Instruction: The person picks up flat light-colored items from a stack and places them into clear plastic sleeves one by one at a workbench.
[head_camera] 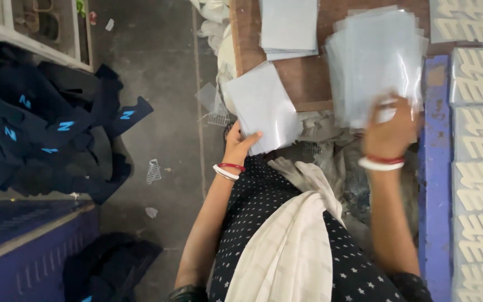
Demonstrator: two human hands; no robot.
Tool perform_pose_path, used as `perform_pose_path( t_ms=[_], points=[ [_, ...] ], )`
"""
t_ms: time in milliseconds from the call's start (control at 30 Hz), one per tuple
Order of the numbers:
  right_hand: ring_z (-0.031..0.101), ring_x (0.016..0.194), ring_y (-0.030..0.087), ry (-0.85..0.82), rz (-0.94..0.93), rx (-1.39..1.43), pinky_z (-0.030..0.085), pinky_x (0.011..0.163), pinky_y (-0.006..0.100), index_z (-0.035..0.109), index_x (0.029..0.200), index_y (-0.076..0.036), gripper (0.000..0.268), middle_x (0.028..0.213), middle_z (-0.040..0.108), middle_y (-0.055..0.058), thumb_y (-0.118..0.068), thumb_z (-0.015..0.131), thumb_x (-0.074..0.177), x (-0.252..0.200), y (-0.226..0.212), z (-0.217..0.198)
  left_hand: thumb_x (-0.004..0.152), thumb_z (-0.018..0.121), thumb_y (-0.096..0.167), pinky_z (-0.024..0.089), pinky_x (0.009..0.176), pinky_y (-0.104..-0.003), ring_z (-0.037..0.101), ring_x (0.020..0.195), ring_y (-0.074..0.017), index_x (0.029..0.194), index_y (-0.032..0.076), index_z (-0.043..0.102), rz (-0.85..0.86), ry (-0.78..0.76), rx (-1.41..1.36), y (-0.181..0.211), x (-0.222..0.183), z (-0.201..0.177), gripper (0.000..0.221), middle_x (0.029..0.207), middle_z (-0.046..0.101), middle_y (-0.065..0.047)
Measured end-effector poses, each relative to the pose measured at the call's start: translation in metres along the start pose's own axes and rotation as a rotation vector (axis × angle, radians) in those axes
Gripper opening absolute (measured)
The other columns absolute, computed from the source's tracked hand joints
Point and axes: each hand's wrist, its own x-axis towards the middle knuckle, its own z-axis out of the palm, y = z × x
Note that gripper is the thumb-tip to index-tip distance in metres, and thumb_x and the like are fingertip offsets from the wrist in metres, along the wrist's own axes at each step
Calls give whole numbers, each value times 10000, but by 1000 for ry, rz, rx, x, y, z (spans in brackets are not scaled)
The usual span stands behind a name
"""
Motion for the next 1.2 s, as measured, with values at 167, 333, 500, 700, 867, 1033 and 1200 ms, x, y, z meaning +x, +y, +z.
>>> perform_pose_path(
  t_ms=[167,333,500,700,867,1033,1200],
  points=[
    [702,820,301,-519,84,363,552,757,430,694,1210,-17,383,987,714,172,-333,687,994,-57,-53,75,848,772,-20,567,923,-317,694,1054,-173,1371,-9,575,-23,13,-14,1,0,2,559,1194,718,-107],
    [712,856,335,-431,121,286,559,766,427,696,1176,-43,330,972,739,170,-301,725,971,-55,-79,79,850,786,-17,578,896,-311,702,1031,-170,1363,-2,582,-5,38,43,-2,3,-2,552,1186,723,-109],
    [715,650,234,-280,133,567,526,589,379,755,1115,-11,126,853,748,168,-13,698,1002,-10,-70,52,867,788,9,590,873,-304,715,1010,-166,1331,5,591,-14,13,32,-2,0,2,504,1165,732,-107],
    [698,605,145,-548,480,904,541,488,268,623,1176,44,234,789,716,145,-36,707,973,-3,-36,68,856,807,38,588,876,-306,715,995,-169,1285,-15,616,12,12,97,4,-1,12,472,1148,736,-115],
    [707,849,268,-399,116,332,578,646,361,661,1174,-13,346,1036,726,183,-129,764,864,-23,-77,55,847,823,45,574,903,-300,699,1023,-162,1297,-23,605,59,37,86,6,-3,20,505,1166,730,-114],
    [628,1196,300,-300,-254,282,586,948,436,720,1221,-87,326,1273,665,104,-251,835,963,-41,-92,54,826,827,45,565,909,-300,686,1039,-155,1326,-11,571,92,28,30,0,6,26,564,1172,714,-101],
    [670,1182,214,-704,145,920,606,860,324,724,1136,-18,344,1378,632,176,-208,837,873,-39,-84,56,823,855,53,566,872,-312,684,991,-162,1254,-33,611,110,24,99,0,6,28,503,1113,719,-111]
  ],
)
